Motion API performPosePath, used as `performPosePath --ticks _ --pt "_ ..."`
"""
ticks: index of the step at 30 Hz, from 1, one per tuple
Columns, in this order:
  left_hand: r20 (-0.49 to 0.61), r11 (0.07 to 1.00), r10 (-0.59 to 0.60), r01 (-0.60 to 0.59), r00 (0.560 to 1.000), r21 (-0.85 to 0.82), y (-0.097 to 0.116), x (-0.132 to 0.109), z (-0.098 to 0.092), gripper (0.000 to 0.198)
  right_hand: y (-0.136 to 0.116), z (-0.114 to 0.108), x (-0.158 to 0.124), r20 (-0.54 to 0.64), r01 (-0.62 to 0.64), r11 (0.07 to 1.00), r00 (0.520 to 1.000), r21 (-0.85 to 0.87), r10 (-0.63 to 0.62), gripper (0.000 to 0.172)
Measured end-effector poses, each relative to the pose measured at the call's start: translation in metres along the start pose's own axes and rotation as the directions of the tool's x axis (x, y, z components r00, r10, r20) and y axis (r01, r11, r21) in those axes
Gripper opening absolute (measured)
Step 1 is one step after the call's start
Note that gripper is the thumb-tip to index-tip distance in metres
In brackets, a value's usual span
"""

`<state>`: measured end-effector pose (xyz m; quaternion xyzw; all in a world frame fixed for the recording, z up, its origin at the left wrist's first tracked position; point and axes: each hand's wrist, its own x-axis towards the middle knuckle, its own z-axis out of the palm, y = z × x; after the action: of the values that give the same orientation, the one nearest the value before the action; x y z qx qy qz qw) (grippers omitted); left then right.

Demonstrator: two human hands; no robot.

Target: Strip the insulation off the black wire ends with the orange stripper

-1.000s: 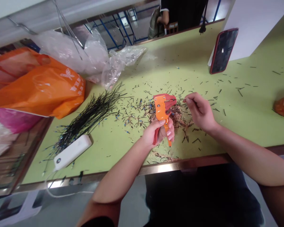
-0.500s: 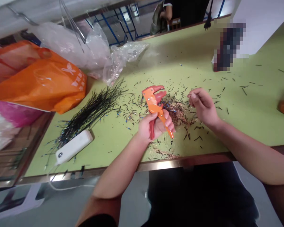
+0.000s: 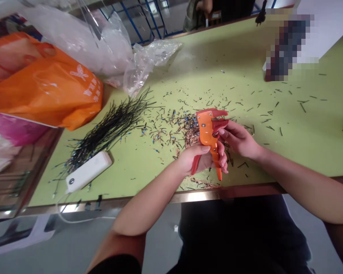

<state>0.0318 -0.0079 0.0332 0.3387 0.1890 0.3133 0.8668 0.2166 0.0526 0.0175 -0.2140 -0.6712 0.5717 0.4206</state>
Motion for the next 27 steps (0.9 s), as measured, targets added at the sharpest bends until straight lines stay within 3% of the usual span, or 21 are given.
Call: performPosePath --ticks 9,17,27 --pt "0.014 0.998 0.058 -0.058 0.998 -0.019 -0.0041 -0.0013 -0.0007 0.038 0.0008 0.0014 -0.0008 -0.003 0.03 0.999 1.0 -0.04 -0.03 0.025" --pt "-0.066 0.996 0.086 -0.087 0.994 -0.02 -0.0057 0.0004 -0.0015 0.038 0.0004 0.0014 -0.0019 -0.019 0.028 0.994 0.999 -0.108 -0.03 0.025" --pt "-0.069 0.997 0.067 -0.064 0.995 0.038 -0.0054 -0.0007 0.0053 0.044 0.0033 0.0054 -0.0025 0.001 0.039 0.998 0.999 -0.052 -0.039 0.027"
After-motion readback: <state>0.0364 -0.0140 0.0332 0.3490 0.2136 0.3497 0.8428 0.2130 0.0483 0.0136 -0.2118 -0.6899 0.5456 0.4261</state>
